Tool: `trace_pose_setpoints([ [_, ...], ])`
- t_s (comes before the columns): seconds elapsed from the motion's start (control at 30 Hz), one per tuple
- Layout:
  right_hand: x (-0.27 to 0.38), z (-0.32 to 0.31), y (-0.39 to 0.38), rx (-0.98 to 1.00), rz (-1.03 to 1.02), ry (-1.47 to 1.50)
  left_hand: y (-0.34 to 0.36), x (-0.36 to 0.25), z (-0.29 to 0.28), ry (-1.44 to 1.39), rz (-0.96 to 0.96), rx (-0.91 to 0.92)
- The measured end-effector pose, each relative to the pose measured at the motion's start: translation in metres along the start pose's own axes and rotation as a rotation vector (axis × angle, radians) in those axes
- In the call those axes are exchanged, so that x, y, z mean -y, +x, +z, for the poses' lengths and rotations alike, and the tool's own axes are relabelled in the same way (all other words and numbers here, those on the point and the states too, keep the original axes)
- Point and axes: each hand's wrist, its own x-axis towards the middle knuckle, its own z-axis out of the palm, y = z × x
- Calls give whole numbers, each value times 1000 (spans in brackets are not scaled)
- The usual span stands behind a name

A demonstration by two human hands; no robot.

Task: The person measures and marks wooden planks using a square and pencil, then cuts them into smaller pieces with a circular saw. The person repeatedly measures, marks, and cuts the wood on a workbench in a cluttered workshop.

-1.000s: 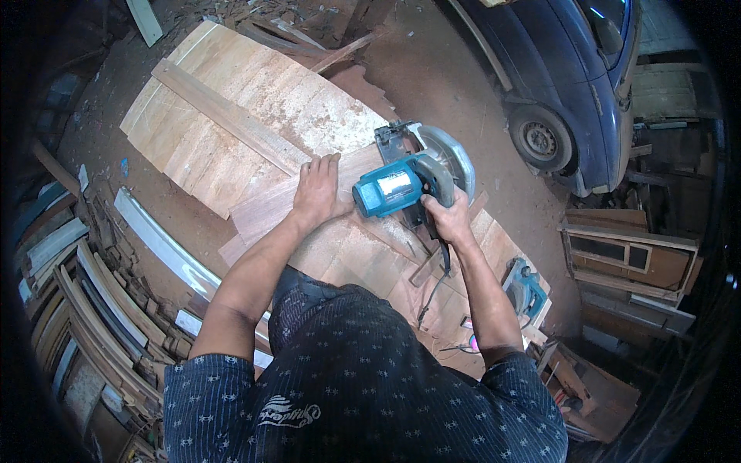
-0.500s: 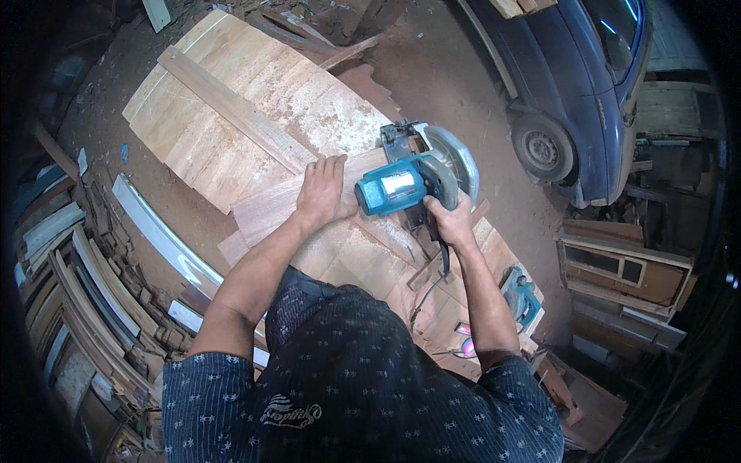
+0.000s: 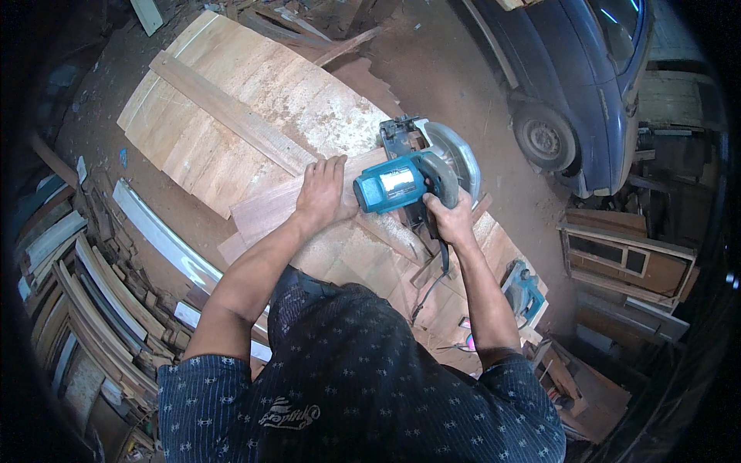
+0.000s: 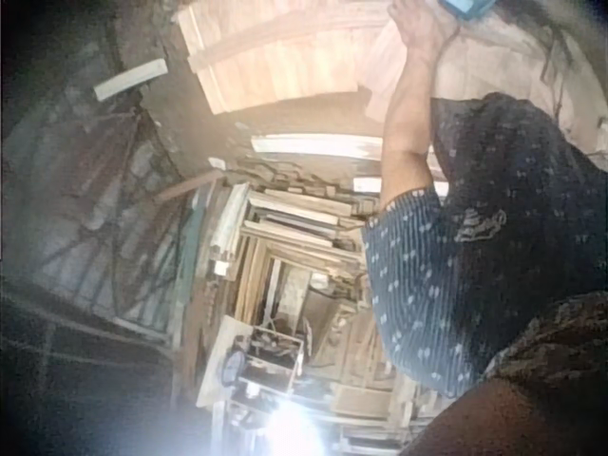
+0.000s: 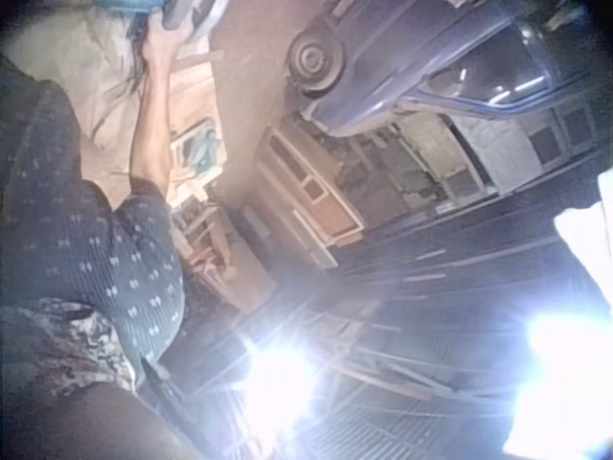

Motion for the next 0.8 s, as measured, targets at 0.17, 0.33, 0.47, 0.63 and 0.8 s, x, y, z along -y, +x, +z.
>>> trace_pose_setpoints([
  [0.17,-8,7,9,-52,-158,16,0,-1,-5,-11,8,19],
  [0.33,-1,3,14,39,32,24,0,-5,-6,-13,-34,46],
  [0.47,-4,5,24,31,-40,37,1,-6,-4,-36,-15,13],
  [0.63,-14,10,42,14,-130,46,5,-11,-4,-12,-18,23],
  [0.8,14,15,53,21,-62,52,2,-17,-2,55,-35,20],
])
